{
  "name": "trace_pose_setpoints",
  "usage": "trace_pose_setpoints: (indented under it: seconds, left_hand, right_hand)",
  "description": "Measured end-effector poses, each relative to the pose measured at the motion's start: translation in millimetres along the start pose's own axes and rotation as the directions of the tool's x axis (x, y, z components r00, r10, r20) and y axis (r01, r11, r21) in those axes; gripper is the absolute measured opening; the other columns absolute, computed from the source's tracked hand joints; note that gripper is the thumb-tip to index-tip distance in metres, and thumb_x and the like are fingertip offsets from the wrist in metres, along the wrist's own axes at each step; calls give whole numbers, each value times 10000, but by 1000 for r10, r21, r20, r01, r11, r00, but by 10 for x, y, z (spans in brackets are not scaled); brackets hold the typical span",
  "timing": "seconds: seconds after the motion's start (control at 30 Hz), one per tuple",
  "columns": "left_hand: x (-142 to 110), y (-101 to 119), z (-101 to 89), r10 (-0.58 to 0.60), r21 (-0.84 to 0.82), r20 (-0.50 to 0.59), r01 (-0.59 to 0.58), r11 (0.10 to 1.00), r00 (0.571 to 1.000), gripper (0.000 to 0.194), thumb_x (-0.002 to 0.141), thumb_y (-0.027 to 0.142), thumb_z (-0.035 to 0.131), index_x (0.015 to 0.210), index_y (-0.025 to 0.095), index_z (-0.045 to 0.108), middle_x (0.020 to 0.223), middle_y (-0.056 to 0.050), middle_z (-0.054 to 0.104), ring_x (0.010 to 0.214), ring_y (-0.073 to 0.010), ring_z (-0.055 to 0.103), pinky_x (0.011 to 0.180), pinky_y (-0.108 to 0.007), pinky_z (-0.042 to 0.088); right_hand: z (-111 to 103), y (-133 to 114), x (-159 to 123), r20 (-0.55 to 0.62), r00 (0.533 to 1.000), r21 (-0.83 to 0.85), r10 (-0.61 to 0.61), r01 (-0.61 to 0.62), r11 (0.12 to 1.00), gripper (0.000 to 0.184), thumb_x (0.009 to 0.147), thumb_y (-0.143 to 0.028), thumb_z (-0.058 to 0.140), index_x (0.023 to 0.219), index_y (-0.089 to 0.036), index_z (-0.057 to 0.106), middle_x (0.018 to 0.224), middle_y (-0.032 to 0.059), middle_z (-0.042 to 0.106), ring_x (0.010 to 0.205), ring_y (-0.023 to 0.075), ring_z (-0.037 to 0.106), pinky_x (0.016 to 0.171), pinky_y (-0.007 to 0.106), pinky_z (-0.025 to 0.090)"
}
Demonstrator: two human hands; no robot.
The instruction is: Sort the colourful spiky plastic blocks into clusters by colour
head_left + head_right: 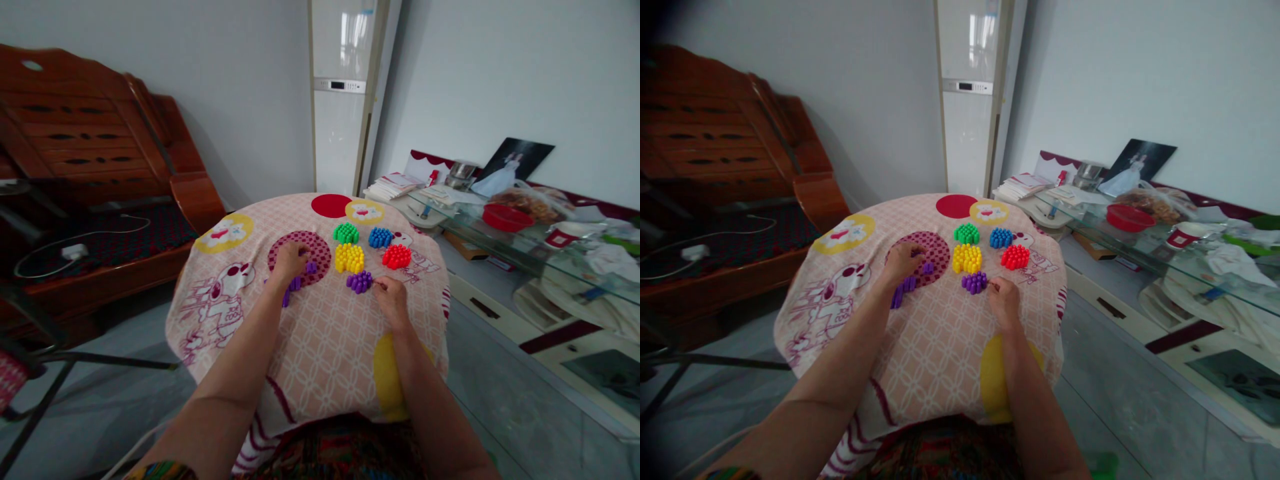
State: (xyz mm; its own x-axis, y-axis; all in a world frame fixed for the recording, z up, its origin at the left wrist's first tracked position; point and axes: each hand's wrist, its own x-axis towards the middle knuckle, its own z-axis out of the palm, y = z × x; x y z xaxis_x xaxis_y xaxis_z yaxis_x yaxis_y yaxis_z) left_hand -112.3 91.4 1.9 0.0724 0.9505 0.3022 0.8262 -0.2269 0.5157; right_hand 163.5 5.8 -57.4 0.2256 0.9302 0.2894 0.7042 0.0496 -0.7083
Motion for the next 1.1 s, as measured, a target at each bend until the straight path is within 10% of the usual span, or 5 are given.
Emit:
trace_pose_setpoints:
  seconds: [0.37,1.1]
  left_hand:
    - [-272,770,378,150,-319,-91,-171,932,985,159,768,162,669,910,164,741,857,-41,723,740,-137,638,742,-251,502]
    - [-259,817,721,214,-298,-94,-233,926,972,112,788,127,656,875,157,721,842,-44,694,771,-142,629,761,-259,507]
  right_hand:
    - [2,4,0,-8,1000,13,-9,9,1000,268,774,-281,507,825,-197,756,752,47,732,684,187,623,649,275,436]
    - [-5,-6,1,-19,999,25,-40,41,999,244,752,-292,518,749,-189,739,675,36,693,633,180,577,615,277,399]
